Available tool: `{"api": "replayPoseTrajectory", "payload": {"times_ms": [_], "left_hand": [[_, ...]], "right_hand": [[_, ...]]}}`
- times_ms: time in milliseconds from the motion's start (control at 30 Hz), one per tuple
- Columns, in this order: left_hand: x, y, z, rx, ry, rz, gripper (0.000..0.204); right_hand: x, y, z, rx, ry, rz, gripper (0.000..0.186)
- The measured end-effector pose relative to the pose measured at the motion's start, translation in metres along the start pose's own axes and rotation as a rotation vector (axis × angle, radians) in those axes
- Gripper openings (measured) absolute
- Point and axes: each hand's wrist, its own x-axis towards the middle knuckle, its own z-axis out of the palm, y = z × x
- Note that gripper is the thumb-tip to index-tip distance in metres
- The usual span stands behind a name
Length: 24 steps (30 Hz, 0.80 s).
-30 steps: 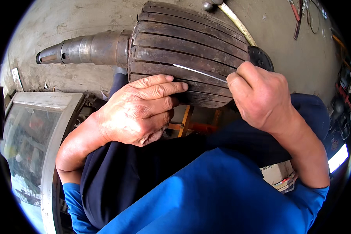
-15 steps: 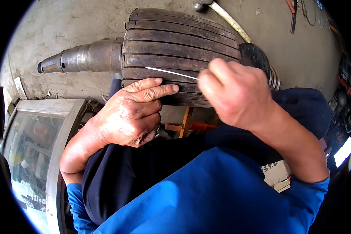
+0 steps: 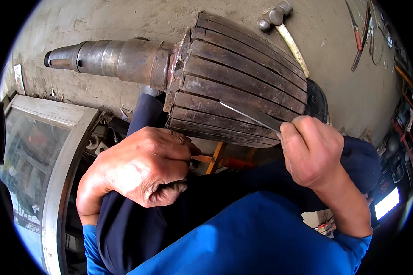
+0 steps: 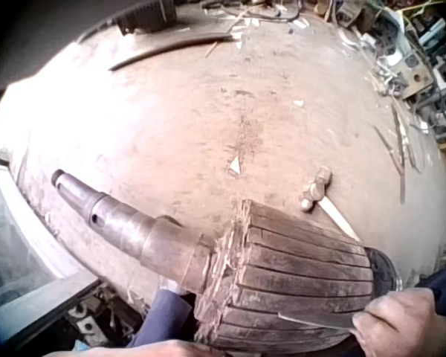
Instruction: The person uses a hammer and a metal file to work on a cylindrical mechanical part with parallel grooves. They repeatedly strike the part with the hammer and scrape the grooves with the file, rotating the part to access different sections.
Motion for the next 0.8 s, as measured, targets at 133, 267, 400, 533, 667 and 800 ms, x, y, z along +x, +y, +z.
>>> {"api": "replayPoseTrajectory", "payload": {"times_ms": [133, 267, 400, 533, 667, 800], "left_hand": [[-0.006, -0.004, -0.001, 0.034, 0.019, 0.014, 0.015], [-0.009, -0.008, 0.003, 0.026, 0.044, 0.014, 0.018], [-0.015, -0.009, 0.002, 0.008, 0.067, 0.022, 0.017], [-0.021, 0.000, -0.014, 0.012, 0.145, 0.038, 0.017], [-0.023, 0.011, -0.033, 0.242, 0.575, 0.183, 0.016], [-0.002, 0.022, -0.058, 0.609, 0.722, 0.292, 0.040]], "right_hand": [[0.018, -0.009, 0.003, 0.020, 0.002, -0.013, 0.026], [0.038, -0.013, 0.013, 0.047, 0.006, -0.034, 0.026], [0.043, -0.011, 0.009, 0.077, -0.027, -0.050, 0.028], [0.035, -0.013, -0.019, 0.173, -0.059, 0.034, 0.027], [0.057, -0.024, -0.049, 0.305, 0.025, 0.051, 0.036], [0.107, -0.041, -0.060, 0.363, 0.032, -0.022, 0.043]]}}
